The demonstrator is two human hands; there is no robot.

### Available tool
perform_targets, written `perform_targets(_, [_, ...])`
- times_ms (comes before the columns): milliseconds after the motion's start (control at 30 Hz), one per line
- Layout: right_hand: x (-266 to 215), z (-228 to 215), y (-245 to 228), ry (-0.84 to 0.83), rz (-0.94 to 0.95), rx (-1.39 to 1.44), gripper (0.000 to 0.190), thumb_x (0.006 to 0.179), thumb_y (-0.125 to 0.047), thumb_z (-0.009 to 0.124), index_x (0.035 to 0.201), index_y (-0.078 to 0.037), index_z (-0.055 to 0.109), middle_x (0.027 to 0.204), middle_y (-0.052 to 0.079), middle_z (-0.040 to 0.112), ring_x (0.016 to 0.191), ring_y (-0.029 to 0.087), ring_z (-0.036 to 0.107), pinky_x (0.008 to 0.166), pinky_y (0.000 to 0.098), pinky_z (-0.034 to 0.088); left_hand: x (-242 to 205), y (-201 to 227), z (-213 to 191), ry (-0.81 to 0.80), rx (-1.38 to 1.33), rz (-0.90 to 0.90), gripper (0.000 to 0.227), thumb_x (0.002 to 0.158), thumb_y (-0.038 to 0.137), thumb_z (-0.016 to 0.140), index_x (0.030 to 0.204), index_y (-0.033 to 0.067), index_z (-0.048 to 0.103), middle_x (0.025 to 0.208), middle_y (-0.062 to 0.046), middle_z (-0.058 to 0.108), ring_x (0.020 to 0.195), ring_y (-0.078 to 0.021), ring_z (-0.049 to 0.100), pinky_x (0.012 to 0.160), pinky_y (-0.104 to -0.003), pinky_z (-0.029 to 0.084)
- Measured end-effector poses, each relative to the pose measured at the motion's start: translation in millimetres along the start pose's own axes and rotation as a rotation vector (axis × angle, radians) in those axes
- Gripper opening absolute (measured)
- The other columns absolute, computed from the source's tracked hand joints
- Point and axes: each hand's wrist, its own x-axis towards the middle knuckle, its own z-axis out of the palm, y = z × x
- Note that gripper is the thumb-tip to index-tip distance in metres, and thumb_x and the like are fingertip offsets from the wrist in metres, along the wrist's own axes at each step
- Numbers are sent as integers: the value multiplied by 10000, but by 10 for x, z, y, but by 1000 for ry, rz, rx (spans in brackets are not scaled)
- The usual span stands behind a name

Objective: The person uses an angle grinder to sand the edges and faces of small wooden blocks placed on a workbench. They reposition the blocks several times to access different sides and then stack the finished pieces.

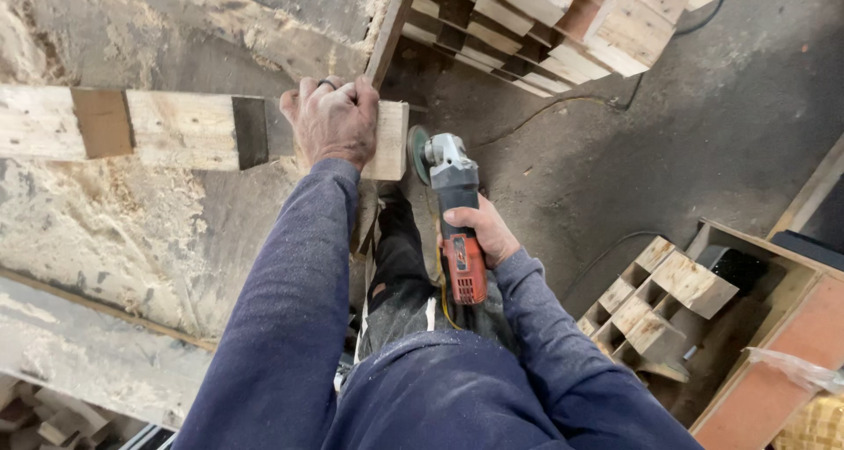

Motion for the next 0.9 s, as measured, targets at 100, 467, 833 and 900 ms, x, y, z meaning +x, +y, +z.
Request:
perform_targets(100, [-140, 78, -22, -24, -63, 14, 545, 743, -264, 753, 1169, -25, 511, 853, 113, 655, 689, 218, 688, 618, 383, 604, 1, -9, 0, -80, -3, -71, 482, 1036, 401, 513, 766, 125, 802, 883, -20, 758, 1036, -216, 557, 1080, -485, 263])
perform_targets(467, [35, 88, 82, -44, -51, 42, 458, 770, -255, 734, 1120, -40, 531, 821, 110, 665, 689, 210, 676, 621, 376, 589, 29, 9, 0, -41, 16, -24, 479, 1048, 378, 513, 770, 122, 807, 864, -36, 756, 1005, -232, 562, 1079, -518, 249])
perform_targets(833, [180, -49, 151, -70, -66, 42, 424, 793, -243, 732, 1099, -17, 545, 847, 120, 675, 714, 215, 684, 644, 369, 587, 2, -36, 49, -43, 10, -29, 502, 1065, 387, 523, 752, 103, 793, 885, -16, 766, 1037, -218, 572, 1085, -494, 267])
perform_targets(900, [206, -48, 90, -17, -47, 39, 414, 784, -236, 732, 1086, -22, 547, 850, 112, 670, 717, 215, 688, 640, 371, 589, 2, -31, 42, -36, -4, -18, 492, 1058, 387, 522, 759, 110, 797, 893, -20, 764, 1026, -224, 568, 1085, -501, 259])
